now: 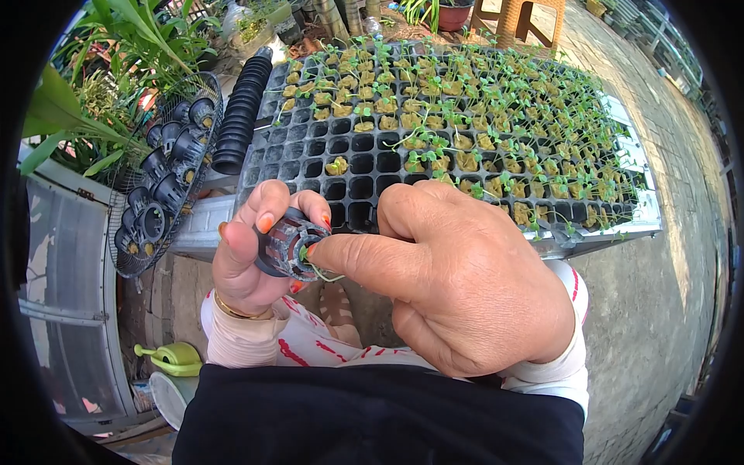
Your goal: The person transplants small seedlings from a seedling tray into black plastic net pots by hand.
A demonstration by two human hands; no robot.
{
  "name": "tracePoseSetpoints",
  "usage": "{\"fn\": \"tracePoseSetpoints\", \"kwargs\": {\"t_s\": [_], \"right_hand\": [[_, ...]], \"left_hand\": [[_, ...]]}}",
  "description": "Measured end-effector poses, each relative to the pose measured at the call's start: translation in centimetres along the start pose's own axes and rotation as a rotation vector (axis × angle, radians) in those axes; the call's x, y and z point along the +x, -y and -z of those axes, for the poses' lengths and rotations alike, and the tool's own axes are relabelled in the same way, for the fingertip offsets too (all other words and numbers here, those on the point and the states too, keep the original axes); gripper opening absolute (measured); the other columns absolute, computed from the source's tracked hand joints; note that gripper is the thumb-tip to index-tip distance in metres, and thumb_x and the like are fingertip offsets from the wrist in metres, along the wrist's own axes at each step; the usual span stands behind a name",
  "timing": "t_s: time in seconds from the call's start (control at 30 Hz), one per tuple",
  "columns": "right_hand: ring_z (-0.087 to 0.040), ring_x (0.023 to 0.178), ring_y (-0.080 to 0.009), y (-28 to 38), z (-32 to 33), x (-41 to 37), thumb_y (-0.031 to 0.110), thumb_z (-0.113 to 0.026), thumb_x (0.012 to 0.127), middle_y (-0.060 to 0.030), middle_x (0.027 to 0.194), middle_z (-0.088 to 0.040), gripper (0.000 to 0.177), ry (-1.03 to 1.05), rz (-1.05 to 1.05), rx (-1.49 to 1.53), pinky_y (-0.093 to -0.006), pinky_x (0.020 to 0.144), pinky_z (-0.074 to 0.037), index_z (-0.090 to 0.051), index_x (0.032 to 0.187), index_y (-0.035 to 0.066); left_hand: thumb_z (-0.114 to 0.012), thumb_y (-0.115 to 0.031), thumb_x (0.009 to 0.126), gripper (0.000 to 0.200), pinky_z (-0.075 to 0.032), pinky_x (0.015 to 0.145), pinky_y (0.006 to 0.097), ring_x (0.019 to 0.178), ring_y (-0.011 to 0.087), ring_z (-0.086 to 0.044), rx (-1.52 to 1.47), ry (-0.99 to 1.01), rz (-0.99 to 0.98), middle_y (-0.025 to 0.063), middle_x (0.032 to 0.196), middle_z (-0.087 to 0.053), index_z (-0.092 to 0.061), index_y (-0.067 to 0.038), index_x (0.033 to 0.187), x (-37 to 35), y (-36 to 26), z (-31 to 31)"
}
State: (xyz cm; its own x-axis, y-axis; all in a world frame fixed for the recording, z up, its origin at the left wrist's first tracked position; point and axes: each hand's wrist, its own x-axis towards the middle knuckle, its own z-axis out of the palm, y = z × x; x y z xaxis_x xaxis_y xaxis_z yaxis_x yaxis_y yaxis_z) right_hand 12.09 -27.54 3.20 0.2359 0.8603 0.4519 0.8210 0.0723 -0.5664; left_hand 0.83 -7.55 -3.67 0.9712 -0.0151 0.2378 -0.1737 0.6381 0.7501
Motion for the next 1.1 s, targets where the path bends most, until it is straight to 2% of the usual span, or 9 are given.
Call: {"fn": "tracePoseSetpoints", "kwargs": {"t_s": [0.13, 0.37, 0.4, 0.43, 0.6, 0.87, 0.93, 1.1], "right_hand": [[-0.046, 0.059, -0.0219, -0.3, 0.1, -0.1, 0.011, -0.056, 0.061, -0.0047, 0.066, -0.044, 0.042, 0.013, 0.006, 0.027, -0.0338, 0.054, -0.034, -0.072, 0.1, 0.007], [-0.048, 0.059, -0.0191, -0.5, 0.5, -0.2, 0.012, -0.056, 0.071, -0.0051, 0.066, -0.049, 0.032, -0.051, 0.02, 0.028, -0.0323, 0.053, -0.035, -0.07, 0.097, 0.001], [-0.049, 0.059, -0.0189, -0.5, 0.5, -0.2, 0.011, -0.056, 0.072, -0.0055, 0.067, -0.05, 0.029, -0.059, 0.01, 0.014, -0.0318, 0.053, -0.036, -0.069, 0.096, 0.0], [-0.049, 0.059, -0.0189, -0.6, 0.5, -0.2, 0.011, -0.056, 0.072, -0.0055, 0.067, -0.05, 0.029, -0.06, 0.01, 0.014, -0.0318, 0.053, -0.036, -0.069, 0.096, 0.0], [-0.052, 0.062, -0.0197, -0.5, -0.1, 0.0, 0.006, -0.057, 0.07, -0.0079, 0.07, -0.055, 0.026, -0.203, -0.003, 0.046, -0.0311, 0.056, -0.04, -0.068, 0.093, 0.0], [-0.055, 0.068, -0.0221, -0.4, -0.9, 0.3, -0.001, -0.064, 0.064, -0.0072, 0.075, -0.057, 0.027, -0.21, 0.092, 0.032, -0.0326, 0.059, -0.042, -0.067, 0.09, 0.002], [-0.056, 0.069, -0.0223, -0.4, -1.0, 0.3, -0.002, -0.065, 0.063, -0.0072, 0.076, -0.058, 0.027, -0.208, 0.107, 0.028, -0.033, 0.06, -0.042, -0.067, 0.09, 0.003], [-0.056, 0.068, -0.0219, -0.1, -0.8, 0.3, 0.0, -0.069, 0.064, -0.0061, 0.076, -0.058, 0.026, -0.187, 0.087, 0.025, -0.0328, 0.061, -0.042, -0.068, 0.089, 0.004]], "left_hand": [[-0.063, -0.046, 0.086, 0.039, -0.058, 0.063, 0.0259, 0.09, 0.0263, -0.064, 0.053, -0.032, -0.02, 0.0236, 0.112, -0.049, -0.044, -0.012, 0.092, -0.1, 0.3, -0.1], [-0.063, -0.046, 0.086, 0.039, -0.058, 0.065, 0.0263, 0.093, 0.0277, -0.064, 0.031, -0.033, -0.016, 0.0237, 0.112, -0.049, -0.045, -0.012, 0.092, -0.1, 0.2, -0.3], [-0.067, -0.043, 0.084, 0.039, -0.057, 0.062, 0.0243, 0.089, 0.0225, -0.064, -0.009, -0.057, 0.001, 0.0224, 0.112, -0.052, -0.047, -0.011, 0.092, 0.0, 0.1, -0.5], [-0.072, -0.04, 0.082, 0.039, -0.055, 0.06, 0.0223, 0.085, 0.0172, -0.064, -0.049, -0.081, 0.018, 0.0211, 0.113, -0.054, -0.049, -0.01, 0.092, 0.0, 0.0, -0.7], [-0.072, -0.041, 0.081, 0.039, -0.055, 0.059, 0.0219, 0.082, 0.0173, -0.064, -0.032, -0.088, 0.022, 0.0213, 0.112, -0.054, -0.049, -0.01, 0.092, 0.0, 0.1, -0.8], [-0.071, -0.041, 0.082, 0.04, -0.055, 0.061, 0.0222, 0.085, 0.0166, -0.063, -0.011, -0.119, 0.007, 0.0191, 0.112, -0.055, -0.048, -0.01, 0.092, 0.1, 0.3, -1.2], [-0.066, -0.041, 0.085, 0.038, -0.058, 0.071, 0.0289, 0.096, 0.029, -0.063, 0.039, -0.065, 0.031, 0.0226, 0.114, -0.049, -0.044, -0.012, 0.093, 0.0, -0.1, -1.1], [-0.067, -0.039, 0.085, 0.037, -0.059, 0.071, 0.0298, 0.097, 0.0291, -0.063, 0.075, -0.074, 0.006, 0.0222, 0.115, -0.049, -0.044, -0.011, 0.094, -0.1, -0.2, -1.2]]}}
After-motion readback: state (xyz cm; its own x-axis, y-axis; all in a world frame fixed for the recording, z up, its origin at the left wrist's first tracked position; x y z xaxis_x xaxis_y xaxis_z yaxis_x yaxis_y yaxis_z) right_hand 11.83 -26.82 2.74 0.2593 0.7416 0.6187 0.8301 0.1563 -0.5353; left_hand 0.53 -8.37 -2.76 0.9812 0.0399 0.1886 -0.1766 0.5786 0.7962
